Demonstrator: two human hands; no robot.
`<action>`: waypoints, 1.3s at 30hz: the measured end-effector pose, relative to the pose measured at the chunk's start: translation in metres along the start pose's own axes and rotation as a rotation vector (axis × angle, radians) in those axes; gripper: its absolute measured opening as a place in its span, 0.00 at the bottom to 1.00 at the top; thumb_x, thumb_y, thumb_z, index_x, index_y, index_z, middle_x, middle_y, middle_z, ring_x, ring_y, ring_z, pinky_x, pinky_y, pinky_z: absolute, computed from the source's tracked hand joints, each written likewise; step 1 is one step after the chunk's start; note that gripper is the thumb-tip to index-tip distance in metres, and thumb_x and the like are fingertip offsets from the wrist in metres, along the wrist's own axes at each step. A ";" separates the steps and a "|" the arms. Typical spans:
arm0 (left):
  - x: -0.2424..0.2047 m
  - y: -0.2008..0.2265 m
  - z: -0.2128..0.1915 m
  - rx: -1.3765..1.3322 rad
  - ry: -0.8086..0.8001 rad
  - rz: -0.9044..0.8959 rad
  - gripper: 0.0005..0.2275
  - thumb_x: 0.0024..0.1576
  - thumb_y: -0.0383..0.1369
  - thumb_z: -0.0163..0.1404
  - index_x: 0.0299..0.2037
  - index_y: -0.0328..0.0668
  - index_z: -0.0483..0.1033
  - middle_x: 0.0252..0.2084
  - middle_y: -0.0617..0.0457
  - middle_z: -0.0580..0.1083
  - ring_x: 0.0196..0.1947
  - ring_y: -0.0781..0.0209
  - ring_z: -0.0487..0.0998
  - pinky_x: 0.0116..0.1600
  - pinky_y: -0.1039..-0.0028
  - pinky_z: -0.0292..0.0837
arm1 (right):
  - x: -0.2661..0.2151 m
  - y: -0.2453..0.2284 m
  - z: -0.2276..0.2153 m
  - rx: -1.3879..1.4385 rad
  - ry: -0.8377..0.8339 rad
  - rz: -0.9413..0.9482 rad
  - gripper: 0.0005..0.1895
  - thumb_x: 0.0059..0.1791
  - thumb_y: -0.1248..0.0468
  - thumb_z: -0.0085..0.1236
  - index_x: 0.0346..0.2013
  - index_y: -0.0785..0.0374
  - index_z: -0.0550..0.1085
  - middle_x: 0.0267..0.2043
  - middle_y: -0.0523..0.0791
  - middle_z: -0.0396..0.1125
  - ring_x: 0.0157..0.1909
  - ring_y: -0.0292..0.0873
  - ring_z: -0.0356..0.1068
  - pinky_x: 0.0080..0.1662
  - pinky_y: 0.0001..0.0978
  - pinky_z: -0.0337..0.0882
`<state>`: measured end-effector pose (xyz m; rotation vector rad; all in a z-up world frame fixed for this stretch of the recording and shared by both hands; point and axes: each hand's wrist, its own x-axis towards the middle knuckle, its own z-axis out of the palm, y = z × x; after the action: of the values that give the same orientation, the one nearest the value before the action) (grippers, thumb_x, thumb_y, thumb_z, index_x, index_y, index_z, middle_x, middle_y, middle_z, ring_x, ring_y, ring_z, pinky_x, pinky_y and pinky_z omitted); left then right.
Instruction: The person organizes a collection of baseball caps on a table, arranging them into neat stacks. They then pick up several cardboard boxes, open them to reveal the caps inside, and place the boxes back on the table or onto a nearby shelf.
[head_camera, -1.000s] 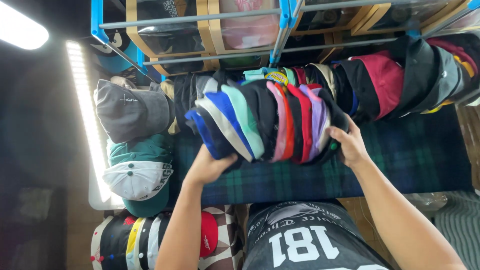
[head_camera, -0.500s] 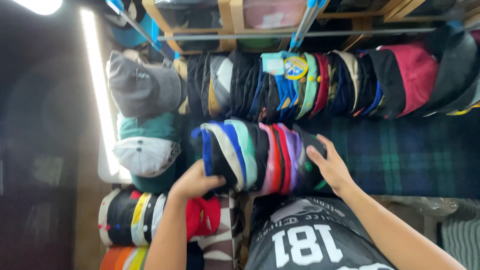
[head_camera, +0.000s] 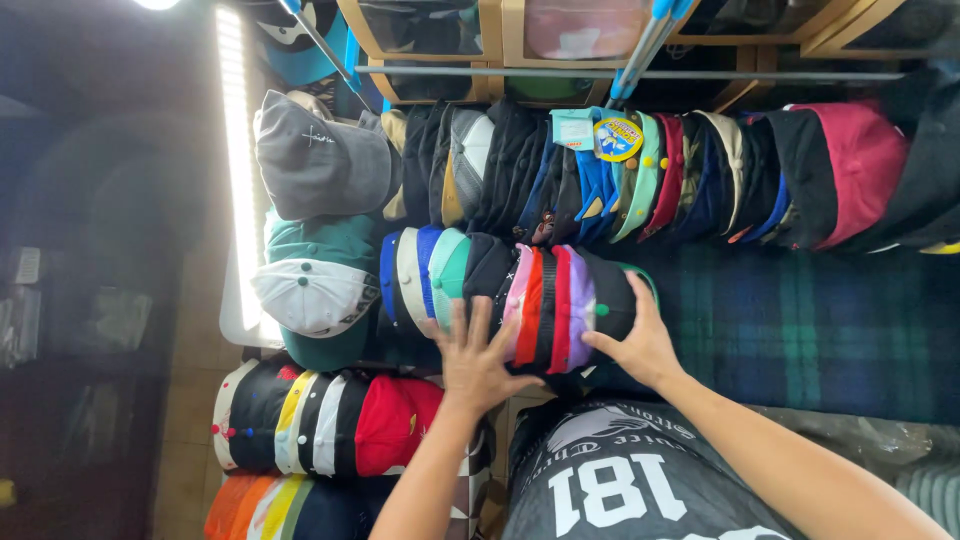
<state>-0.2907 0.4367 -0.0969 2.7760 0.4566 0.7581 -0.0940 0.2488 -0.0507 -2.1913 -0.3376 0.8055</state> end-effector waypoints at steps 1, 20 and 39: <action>0.000 0.004 0.015 0.000 -0.001 0.002 0.47 0.26 0.67 0.64 0.61 0.64 0.75 0.75 0.44 0.59 0.76 0.29 0.48 0.67 0.26 0.33 | 0.004 -0.006 0.004 0.002 0.001 0.001 0.66 0.32 0.42 0.75 0.77 0.47 0.49 0.78 0.56 0.46 0.76 0.62 0.49 0.73 0.55 0.53; 0.039 0.094 0.005 -0.055 0.026 -0.043 0.48 0.34 0.52 0.66 0.69 0.52 0.64 0.75 0.35 0.55 0.75 0.25 0.47 0.68 0.27 0.31 | 0.037 0.042 -0.081 -0.215 0.332 -0.512 0.37 0.43 0.46 0.71 0.63 0.51 0.69 0.62 0.47 0.64 0.63 0.53 0.66 0.63 0.46 0.68; 0.294 0.338 0.097 -1.196 -0.187 -1.158 0.50 0.40 0.41 0.64 0.73 0.48 0.48 0.60 0.45 0.76 0.58 0.59 0.77 0.65 0.72 0.65 | 0.126 0.127 -0.497 -0.222 0.441 0.066 0.54 0.45 0.61 0.65 0.78 0.53 0.41 0.81 0.48 0.36 0.79 0.52 0.39 0.73 0.48 0.48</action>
<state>0.0803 0.2152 0.0554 1.1361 0.9799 0.2615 0.3205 -0.0619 0.0529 -2.5219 -0.1376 0.3100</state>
